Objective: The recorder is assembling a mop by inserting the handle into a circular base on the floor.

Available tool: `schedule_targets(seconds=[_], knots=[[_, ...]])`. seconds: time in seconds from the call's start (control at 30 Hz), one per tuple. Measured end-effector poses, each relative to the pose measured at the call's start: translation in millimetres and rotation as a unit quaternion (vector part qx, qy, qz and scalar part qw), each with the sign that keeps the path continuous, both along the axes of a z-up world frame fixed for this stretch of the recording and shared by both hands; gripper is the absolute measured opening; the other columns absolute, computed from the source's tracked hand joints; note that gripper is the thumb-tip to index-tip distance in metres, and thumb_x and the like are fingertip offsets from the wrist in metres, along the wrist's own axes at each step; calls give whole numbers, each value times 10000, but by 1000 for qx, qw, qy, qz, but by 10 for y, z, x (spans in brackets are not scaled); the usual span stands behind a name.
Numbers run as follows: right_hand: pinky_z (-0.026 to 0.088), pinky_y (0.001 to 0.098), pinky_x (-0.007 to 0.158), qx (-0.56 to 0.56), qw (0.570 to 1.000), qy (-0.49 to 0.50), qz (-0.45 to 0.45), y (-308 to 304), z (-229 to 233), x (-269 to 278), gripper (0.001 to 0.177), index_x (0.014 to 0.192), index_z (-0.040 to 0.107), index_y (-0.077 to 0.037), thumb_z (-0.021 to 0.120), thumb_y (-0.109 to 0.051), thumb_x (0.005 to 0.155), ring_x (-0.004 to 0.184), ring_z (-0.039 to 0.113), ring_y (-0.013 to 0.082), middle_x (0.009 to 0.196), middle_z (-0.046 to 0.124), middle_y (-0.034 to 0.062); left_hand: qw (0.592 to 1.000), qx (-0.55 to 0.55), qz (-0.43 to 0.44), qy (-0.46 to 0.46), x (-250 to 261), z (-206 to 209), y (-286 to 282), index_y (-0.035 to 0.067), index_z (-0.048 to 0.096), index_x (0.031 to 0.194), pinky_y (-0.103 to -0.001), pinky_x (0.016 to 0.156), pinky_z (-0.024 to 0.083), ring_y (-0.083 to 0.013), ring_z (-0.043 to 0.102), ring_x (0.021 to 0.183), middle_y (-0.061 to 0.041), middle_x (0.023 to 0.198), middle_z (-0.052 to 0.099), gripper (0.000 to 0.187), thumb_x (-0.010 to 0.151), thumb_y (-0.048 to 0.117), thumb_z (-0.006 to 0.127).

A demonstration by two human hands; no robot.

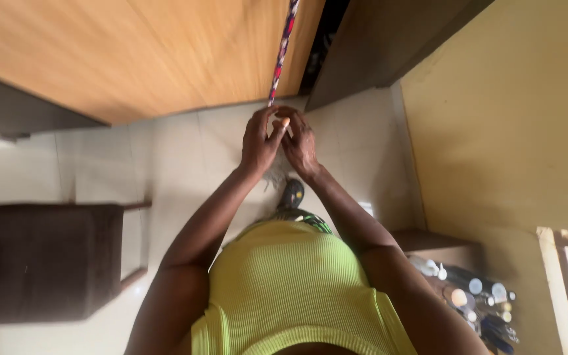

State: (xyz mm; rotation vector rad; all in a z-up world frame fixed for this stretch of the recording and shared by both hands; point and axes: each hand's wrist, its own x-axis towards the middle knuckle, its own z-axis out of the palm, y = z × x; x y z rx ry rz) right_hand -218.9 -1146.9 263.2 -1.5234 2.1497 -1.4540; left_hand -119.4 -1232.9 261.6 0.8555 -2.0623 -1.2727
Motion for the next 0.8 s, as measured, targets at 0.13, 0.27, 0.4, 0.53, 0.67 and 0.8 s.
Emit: schedule_targets(seconds=[0.13, 0.27, 0.4, 0.53, 0.67, 0.8], knots=[[538, 448, 929, 13, 1000, -12, -17, -189, -4, -357, 222, 1210, 621, -31, 628, -145, 1019, 1120, 660, 341, 1198, 687, 113, 999, -45, -12, -2, -363, -7, -186, 41, 567, 1370, -448, 1057, 466, -352, 566, 1291, -171, 1362, 609, 519, 1013, 405, 664], [536, 447, 926, 14, 1000, -9, -6, -347, 59, -682, 225, 1211, 623, -30, 632, -141, 1016, 1125, 659, 338, 1193, 686, 111, 1000, -7, -13, 19, -661, 62, -313, 40, 551, 1390, -445, 1054, 477, -339, 566, 1311, -171, 1374, 593, 574, 1017, 473, 615], [541, 443, 934, 3, 1000, 0, -3, -455, 47, -871, 197, 1188, 621, -34, 634, -145, 1026, 1134, 661, 337, 1218, 687, 113, 1000, 0, -15, 2, -870, 14, -433, 27, 530, 1399, -456, 1032, 473, -358, 541, 1319, -191, 1389, 567, 608, 1019, 497, 597], [547, 440, 929, 3, 1000, -8, -7, -593, 19, -1019, 193, 1180, 620, -33, 628, -145, 1023, 1131, 671, 327, 1218, 688, 108, 1000, -19, -12, 4, -1015, -18, -566, 26, 532, 1399, -461, 1049, 472, -365, 539, 1327, -198, 1397, 563, 609, 1027, 503, 601], [552, 440, 915, -1, 1000, -21, -20, -758, 26, -1093, 204, 1188, 630, -30, 637, -139, 1015, 1112, 678, 325, 1201, 686, 118, 1000, -1, -27, -6, -1111, 86, -722, 36, 537, 1392, -451, 1034, 475, -358, 541, 1315, -192, 1383, 569, 594, 1014, 490, 599], [560, 431, 910, -13, 999, -12, -32, -939, -11, -1120, 158, 1159, 627, -40, 627, -132, 1030, 1125, 678, 323, 1228, 685, 122, 999, -26, -40, 5, -1183, 25, -943, 33, 551, 1386, -448, 1056, 469, -353, 552, 1314, -187, 1380, 581, 556, 1030, 454, 619]])
